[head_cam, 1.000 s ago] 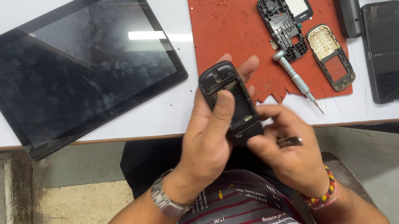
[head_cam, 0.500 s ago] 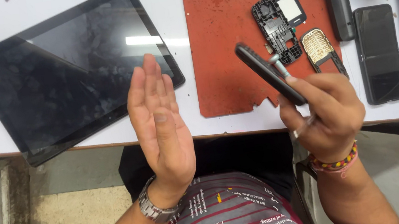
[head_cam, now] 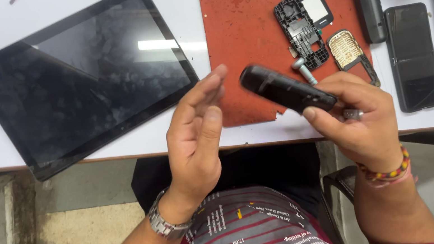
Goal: The person reassembles a tablet by aligning and snapping the back cover onto the chassis, then presses the edges to secure it. Afterwards, the person uses a precision screwdriver and tweezers to work on the internal components of a disassembled mobile phone.
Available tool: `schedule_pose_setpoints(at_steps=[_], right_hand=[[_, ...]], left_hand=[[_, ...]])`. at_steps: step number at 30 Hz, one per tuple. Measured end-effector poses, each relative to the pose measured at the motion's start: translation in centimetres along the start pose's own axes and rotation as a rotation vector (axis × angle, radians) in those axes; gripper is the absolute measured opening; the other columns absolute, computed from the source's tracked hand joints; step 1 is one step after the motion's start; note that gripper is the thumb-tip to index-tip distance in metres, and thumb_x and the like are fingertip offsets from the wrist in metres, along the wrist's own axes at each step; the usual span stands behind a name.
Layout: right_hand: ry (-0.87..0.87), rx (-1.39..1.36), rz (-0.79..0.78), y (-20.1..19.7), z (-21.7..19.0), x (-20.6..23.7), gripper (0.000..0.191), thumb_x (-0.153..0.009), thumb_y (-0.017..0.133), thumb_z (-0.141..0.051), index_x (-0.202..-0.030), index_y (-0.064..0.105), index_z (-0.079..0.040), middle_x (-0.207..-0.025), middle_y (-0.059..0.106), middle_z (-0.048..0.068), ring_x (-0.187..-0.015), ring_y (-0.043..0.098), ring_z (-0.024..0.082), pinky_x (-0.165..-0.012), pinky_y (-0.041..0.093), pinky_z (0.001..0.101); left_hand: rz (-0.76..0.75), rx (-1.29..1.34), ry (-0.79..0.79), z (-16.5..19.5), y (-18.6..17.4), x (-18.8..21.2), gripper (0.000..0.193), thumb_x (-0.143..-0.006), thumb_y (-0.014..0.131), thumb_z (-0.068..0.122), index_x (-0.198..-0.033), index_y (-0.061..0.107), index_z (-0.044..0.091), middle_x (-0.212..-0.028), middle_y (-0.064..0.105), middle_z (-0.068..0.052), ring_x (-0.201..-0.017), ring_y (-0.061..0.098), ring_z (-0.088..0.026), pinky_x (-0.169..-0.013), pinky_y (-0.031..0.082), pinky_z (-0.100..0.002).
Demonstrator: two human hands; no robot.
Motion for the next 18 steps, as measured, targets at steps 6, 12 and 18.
schedule_pose_setpoints(at_steps=[6, 12, 18], right_hand=[[-0.092, -0.199, -0.394, 0.1, -1.0, -0.8, 0.023, -0.081, 0.078, -0.011, -0.101, 0.074, 0.0, -0.092, 0.067, 0.005, -0.072, 0.056, 0.006, -0.062, 0.042, 0.0218], [-0.143, -0.097, -0.417, 0.7, -2.1, -2.2, 0.031, -0.08, 0.078, -0.009, -0.11, 0.074, 0.0, -0.095, 0.065, 0.004, -0.073, 0.057, 0.007, -0.061, 0.043, 0.0226], [-0.068, -0.429, 0.111, 0.8, -0.3, -2.2, 0.026, -0.108, 0.06, -0.019, -0.115, 0.066, 0.005, -0.105, 0.062, 0.011, -0.071, 0.055, 0.012, -0.061, 0.044, 0.026]], left_hand=[[-0.309, 0.113, -0.422, -1.6, 2.0, -0.8, 0.05, -0.114, 0.042, 0.033, -0.142, 0.06, -0.005, -0.139, 0.068, -0.019, -0.126, 0.067, -0.025, -0.106, 0.055, -0.036], [-0.628, 0.25, -0.711, -2.6, 4.1, -0.3, 0.062, -0.106, 0.041, 0.049, -0.142, 0.056, 0.0, -0.123, 0.067, -0.012, -0.09, 0.071, -0.018, -0.075, 0.06, -0.029], [-0.35, 0.463, -0.575, -3.7, 4.0, -2.0, 0.062, -0.12, 0.038, 0.047, -0.136, 0.058, -0.01, -0.111, 0.067, -0.022, -0.095, 0.069, -0.025, -0.089, 0.058, -0.036]])
Point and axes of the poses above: each hand's wrist, its own x-axis away from the middle knuckle, its own y-axis out of the palm, z = x × y, the point moved 6 cm from there along -x, towards the middle knuckle
